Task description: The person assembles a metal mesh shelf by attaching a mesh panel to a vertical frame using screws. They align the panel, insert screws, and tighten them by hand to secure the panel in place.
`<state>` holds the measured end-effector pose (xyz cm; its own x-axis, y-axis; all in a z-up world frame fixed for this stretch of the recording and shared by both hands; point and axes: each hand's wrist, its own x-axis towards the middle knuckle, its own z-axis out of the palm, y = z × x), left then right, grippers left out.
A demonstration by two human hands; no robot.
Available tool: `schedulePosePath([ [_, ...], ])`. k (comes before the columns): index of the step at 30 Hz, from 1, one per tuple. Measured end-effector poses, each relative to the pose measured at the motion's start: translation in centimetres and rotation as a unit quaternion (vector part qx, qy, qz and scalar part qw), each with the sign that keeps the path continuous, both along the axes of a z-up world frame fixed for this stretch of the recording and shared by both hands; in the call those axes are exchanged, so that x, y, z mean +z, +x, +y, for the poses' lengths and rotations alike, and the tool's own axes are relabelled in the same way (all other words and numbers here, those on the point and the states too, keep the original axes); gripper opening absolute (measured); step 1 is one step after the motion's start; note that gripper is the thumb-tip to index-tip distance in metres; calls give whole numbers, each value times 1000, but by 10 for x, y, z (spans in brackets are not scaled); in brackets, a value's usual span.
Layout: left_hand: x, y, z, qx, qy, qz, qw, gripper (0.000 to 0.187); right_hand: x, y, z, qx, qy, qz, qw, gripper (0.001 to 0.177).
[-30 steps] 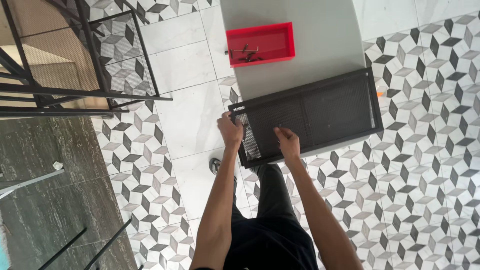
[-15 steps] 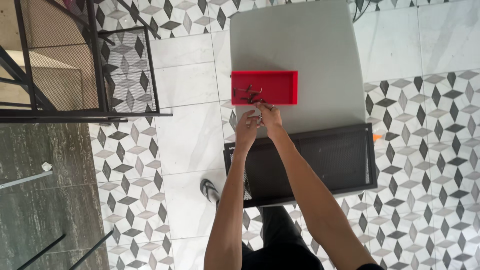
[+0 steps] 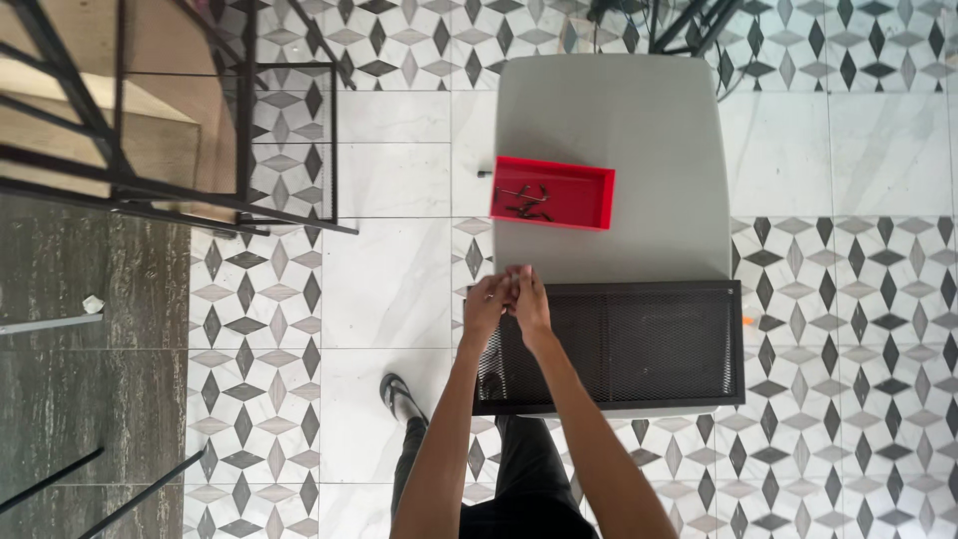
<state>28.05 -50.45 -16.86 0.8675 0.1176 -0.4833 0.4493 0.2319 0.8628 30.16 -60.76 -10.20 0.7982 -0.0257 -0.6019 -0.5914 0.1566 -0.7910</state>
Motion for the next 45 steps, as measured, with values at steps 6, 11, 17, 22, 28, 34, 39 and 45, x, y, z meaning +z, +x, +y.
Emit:
schedulePosePath([
  [6, 17, -70, 92, -1, -59, 66, 996, 28, 11, -66, 85, 26, 13, 43, 999, 48],
  [11, 29, -144, 206, -8, -48, 49, 998, 28, 0, -126, 190, 24, 48, 17, 998, 50],
  [17, 32, -213, 343, 65, -93, 58, 992, 27, -4, -191, 331, -6, 198, 57, 979, 53],
  [22, 25, -222, 404, 121, -71, 32, 990, 24, 3, -204, 407, 31, 147, 29, 988, 45],
  [28, 23, -184, 427, 100, -90, 20, 991, 21, 6, -183, 434, 35, 76, -88, 993, 25],
  [34, 1, -112, 456, 103, -69, 29, 992, 21, -18, -134, 446, 24, 101, -174, 979, 13],
  [39, -57, -44, 482, 86, -70, 35, 993, 29, -71, -71, 466, 6, 118, -209, 971, 22],
  [45, -143, 43, 520, 135, -61, 41, 988, 45, -127, -4, 483, -21, 54, -187, 981, 33],
])
